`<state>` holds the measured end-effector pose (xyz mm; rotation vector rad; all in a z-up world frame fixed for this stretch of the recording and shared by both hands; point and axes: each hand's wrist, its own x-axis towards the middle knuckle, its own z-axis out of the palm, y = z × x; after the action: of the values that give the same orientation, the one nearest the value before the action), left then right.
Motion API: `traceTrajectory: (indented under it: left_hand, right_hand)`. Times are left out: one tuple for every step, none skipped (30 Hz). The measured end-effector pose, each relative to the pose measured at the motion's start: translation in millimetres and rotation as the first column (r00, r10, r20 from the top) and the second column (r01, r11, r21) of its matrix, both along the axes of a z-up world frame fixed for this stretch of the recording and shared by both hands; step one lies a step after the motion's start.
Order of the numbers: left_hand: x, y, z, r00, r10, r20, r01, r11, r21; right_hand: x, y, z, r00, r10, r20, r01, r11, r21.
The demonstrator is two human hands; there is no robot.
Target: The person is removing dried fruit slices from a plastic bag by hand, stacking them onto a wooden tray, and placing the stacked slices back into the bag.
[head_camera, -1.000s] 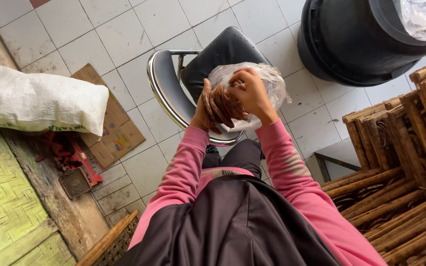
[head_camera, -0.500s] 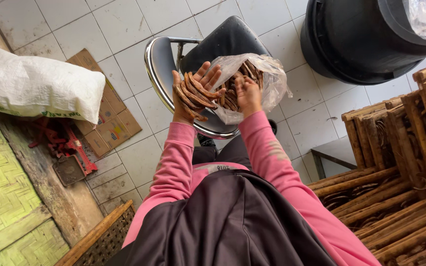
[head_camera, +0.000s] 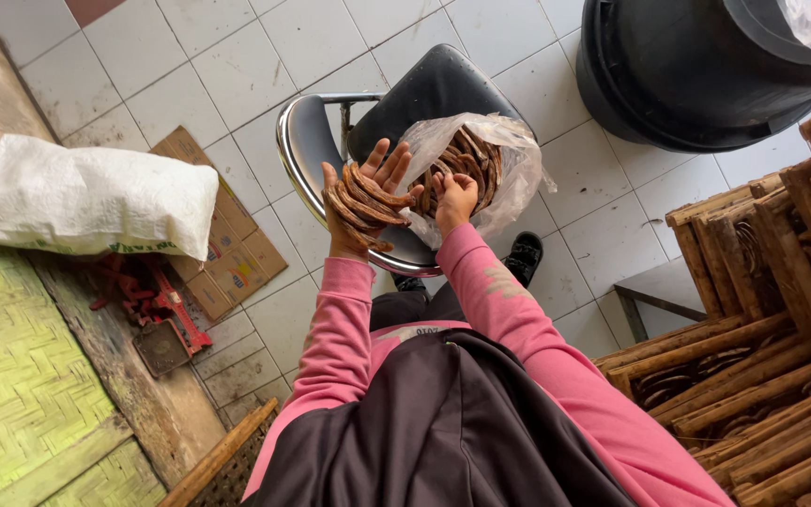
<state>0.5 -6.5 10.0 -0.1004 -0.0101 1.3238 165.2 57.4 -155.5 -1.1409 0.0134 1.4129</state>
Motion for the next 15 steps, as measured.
traceTrajectory:
  left_hand:
    - [1, 1, 1, 1.0, -0.002, 0.003, 0.002, 1.0, -0.001]
    - [2, 1, 1, 1.0, -0.004, 0.006, 0.004, 1.0, -0.003]
    - [2, 1, 1, 1.0, -0.003, 0.01, 0.003, 1.0, -0.006]
    - [3, 2, 0, 1.0, -0.004, 0.021, 0.004, 1.0, 0.004]
    - [4, 1, -1, 0.999, -0.005, 0.032, 0.005, 1.0, 0.01]
    - [5, 0, -1, 0.999, -0.006, 0.042, 0.006, 1.0, 0.017]
    - [5, 0, -2, 0.999, -0.01, 0.04, 0.01, 1.0, 0.002]
    - [5, 1, -2, 0.999, -0.013, 0.038, 0.014, 1.0, -0.012]
    - [5, 3, -2, 0.999, -0.018, 0.036, 0.019, 1.0, -0.022]
    - [5, 5, -2, 0.999, -0.027, 0.035, 0.028, 0.999, -0.017]
    - [5, 5, -2, 0.999, -0.034, 0.035, 0.034, 0.999, -0.012]
    - [5, 4, -3, 0.999, -0.041, 0.035, 0.041, 0.999, -0.008]
    - [4, 4, -3, 0.999, -0.036, 0.033, 0.036, 0.999, -0.004]
    - [4, 3, -3, 0.999, -0.031, 0.03, 0.031, 1.0, 0.0]
    - [3, 2, -3, 0.999, -0.025, 0.028, 0.025, 1.0, 0.004]
  right_hand:
    - [2, 1, -3, 1.0, 0.006, -0.024, -0.006, 1.0, 0.006]
    - [4, 2, -7, 0.999, 0.012, -0.049, -0.012, 1.0, 0.012]
    - [5, 2, -12, 0.997, 0.022, -0.072, -0.021, 1.0, 0.016]
    - [7, 4, -16, 0.997, 0.005, -0.077, -0.003, 1.0, 0.023]
    - [8, 4, -21, 0.996, -0.013, -0.084, 0.015, 1.0, 0.026]
    - [9, 5, -24, 0.995, -0.03, -0.09, 0.033, 0.999, 0.029]
    - [8, 5, -25, 0.998, 0.046, 0.05, -0.047, 0.999, 0.014]
    - [6, 4, -25, 0.974, 0.123, 0.188, -0.123, 0.992, -0.013]
    - [3, 7, -22, 0.927, 0.197, 0.32, -0.193, 0.98, -0.046]
    - [3, 7, -18, 0.773, 0.333, 0.541, -0.29, 0.943, -0.166]
    - [4, 3, -13, 0.548, 0.456, 0.702, -0.345, 0.887, -0.307]
    - [4, -1, -7, 0.274, 0.553, 0.787, -0.351, 0.819, -0.453]
    - [3, -2, 0, 0.217, 0.581, 0.784, -0.385, 0.789, -0.479]
    - [1, -2, 5, 0.159, 0.607, 0.779, -0.416, 0.757, -0.504]
    - [-2, -2, 10, 0.099, 0.628, 0.772, -0.446, 0.721, -0.53]
